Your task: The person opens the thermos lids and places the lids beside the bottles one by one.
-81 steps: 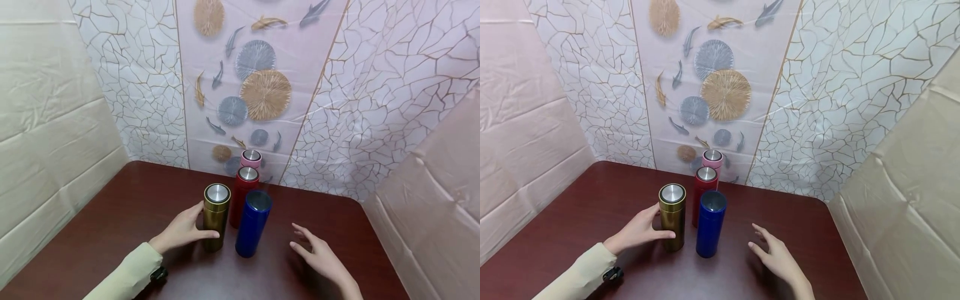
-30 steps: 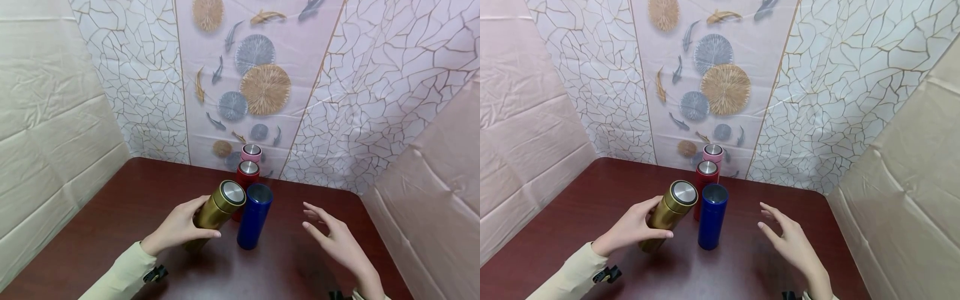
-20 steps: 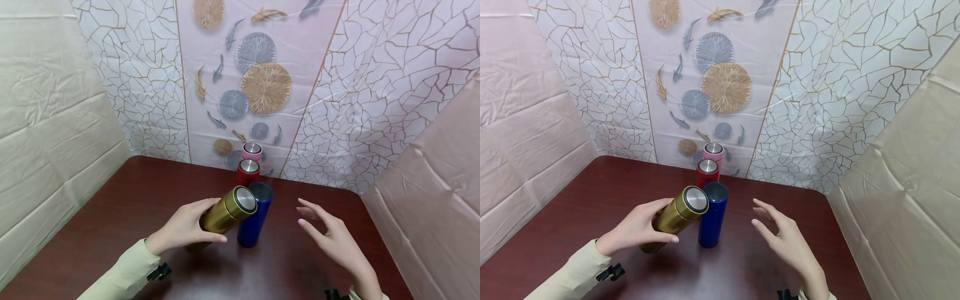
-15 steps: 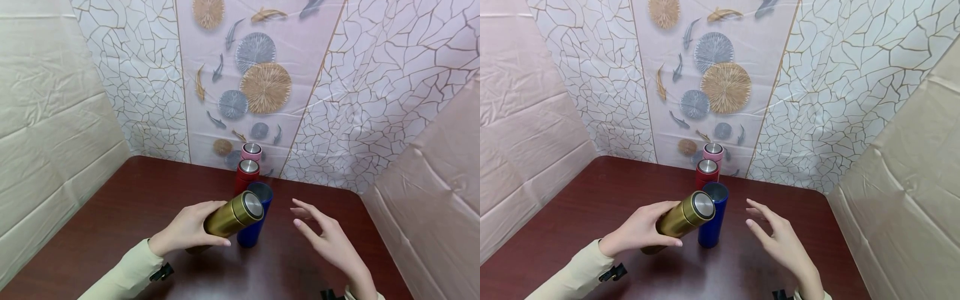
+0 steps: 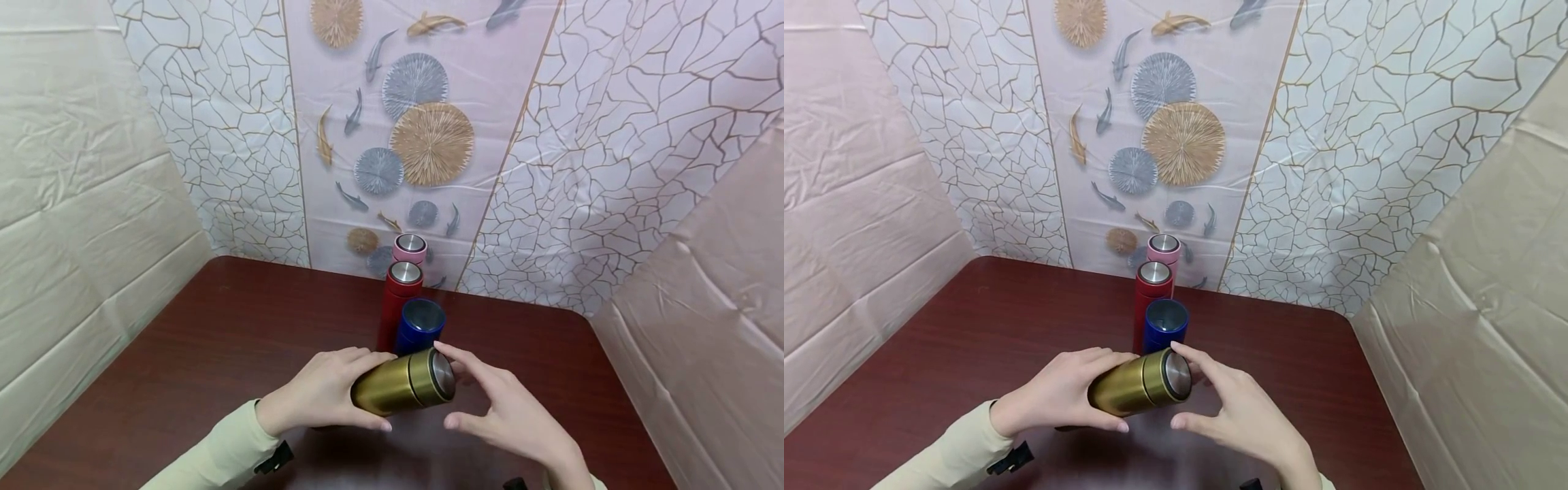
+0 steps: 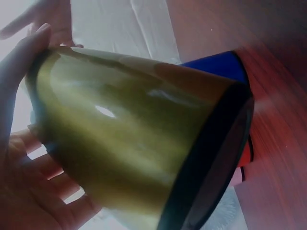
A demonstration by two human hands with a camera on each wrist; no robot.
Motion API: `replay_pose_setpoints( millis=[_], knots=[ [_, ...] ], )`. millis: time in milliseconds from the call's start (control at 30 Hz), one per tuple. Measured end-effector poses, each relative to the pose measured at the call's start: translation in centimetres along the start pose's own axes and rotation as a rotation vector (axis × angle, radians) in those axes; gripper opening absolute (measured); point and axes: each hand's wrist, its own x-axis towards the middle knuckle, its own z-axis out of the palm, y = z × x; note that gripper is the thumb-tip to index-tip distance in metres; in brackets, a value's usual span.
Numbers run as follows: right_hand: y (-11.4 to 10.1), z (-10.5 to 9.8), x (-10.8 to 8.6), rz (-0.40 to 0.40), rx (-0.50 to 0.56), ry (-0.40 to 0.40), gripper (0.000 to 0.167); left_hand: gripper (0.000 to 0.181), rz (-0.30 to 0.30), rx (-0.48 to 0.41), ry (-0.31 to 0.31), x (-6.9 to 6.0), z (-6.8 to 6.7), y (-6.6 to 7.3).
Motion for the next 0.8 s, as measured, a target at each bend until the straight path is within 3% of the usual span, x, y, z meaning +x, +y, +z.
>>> replay_pose_setpoints(
  millis=[167,267,367,533,800],
  knots=[
    [-0.9,0.9,0.1,0.078,-0.117,0.030,0.087,0.085,0.027,0.038,-0.014,-0.1,0.3,0.6],
    [-1.2,1.2,0.1,0.113,-0.116,0.032,0.081,0.085,0.039,0.023,-0.025,-0.2,0.3,1.1],
    [-1.3,1.5,0.1,0.098,-0.097,0.043,0.075,0.084,0.037,-0.011,-0.053,-0.3,0.2,1.5],
    [-1.1,1.9,0.2,-0.001,-0.027,0.087,0.064,0.083,0.040,-0.047,-0.089,-0.3,0.0,1.9],
    [-0.6,2.0,1.0,-0.270,-0.028,0.209,0.056,0.077,0.087,-0.101,-0.114,0.3,-0.4,2.2]
  ],
)
